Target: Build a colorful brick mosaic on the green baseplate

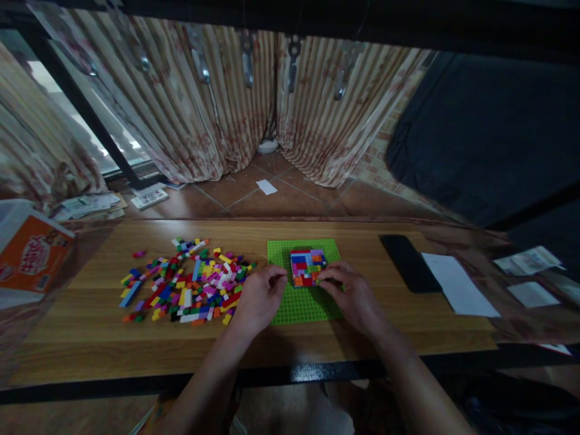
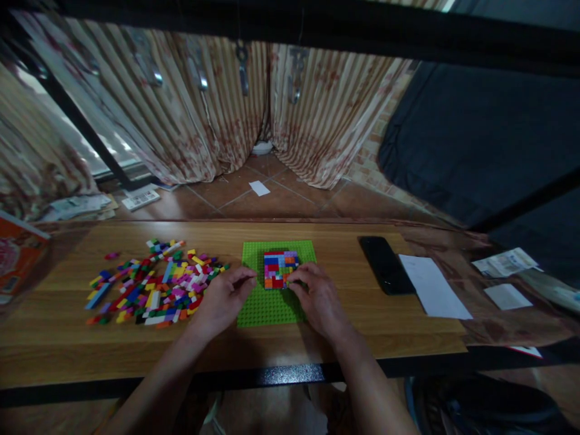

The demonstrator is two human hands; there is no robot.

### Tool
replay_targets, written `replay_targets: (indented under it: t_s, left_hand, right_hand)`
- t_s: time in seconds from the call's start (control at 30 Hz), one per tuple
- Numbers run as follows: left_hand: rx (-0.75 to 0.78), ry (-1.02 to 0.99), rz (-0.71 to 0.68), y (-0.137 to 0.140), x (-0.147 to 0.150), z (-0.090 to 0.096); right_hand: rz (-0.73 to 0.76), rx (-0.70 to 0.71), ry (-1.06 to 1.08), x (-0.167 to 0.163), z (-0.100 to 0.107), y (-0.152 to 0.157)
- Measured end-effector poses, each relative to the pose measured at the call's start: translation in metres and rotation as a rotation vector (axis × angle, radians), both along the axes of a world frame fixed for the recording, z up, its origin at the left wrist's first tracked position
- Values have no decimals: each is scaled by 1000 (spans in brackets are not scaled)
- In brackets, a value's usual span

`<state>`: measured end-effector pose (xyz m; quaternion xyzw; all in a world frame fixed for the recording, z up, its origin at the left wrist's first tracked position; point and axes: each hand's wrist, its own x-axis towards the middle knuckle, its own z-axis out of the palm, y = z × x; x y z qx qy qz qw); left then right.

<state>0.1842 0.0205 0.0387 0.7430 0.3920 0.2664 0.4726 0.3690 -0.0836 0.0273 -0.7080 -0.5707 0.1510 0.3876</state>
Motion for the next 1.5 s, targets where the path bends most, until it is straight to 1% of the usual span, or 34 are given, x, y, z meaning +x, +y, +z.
replay_targets:
  t_s: [0.13, 0.3, 0.43, 0.53, 0.63, 0.73, 0.9, 1.1, 1.17, 1.23, 1.3, 1.4, 1.47, 1.5]
  left_hand:
    - [18, -4, -25, 1, -2, -4]
    - [36, 39, -41, 1, -4, -5]
    - [39, 45, -42, 0, -4, -4]
    - [42, 47, -41, 1, -3, -3]
    - [34, 42, -37, 0, -2, -2]
    - [8, 17, -32, 0, 0, -1]
    - [-10, 28, -38, -1, 1, 0]
    - [2, -22, -11, 5, -5, 1]
    - [12, -64, 16, 11, -11, 3]
    - [11, -123, 83, 19, -19, 7]
    - [-29, -192, 192, 29, -27, 10]
    - [-96, -299, 361, 41, -40, 14]
    - [-102, -363, 431, 46, -46, 15]
    - [-103, -388, 451, 47, -48, 16]
  right_hand:
    - [-27, 2, 57, -1, -5, 0]
    - [-129, 34, 193, 0, -10, 1]
    - [-189, 38, 338, 2, -15, 3]
    - [-239, 11, 450, 2, -18, 4]
    - [-279, -21, 560, 0, -18, 7]
    - [-310, -17, 654, -2, -16, 9]
    - [-330, -9, 700, -4, -13, 13]
    - [-332, -33, 707, -3, -12, 12]
    - [-313, -44, 701, -1, -11, 10]
    - [-322, -47, 675, 2, -9, 8]
    - [-372, -19, 606, 3, -5, 8]
    - [-441, 83, 515, -5, 0, 11]
    - [-402, 150, 493, -18, 3, 13]
    - [-346, 167, 466, -26, 4, 14]
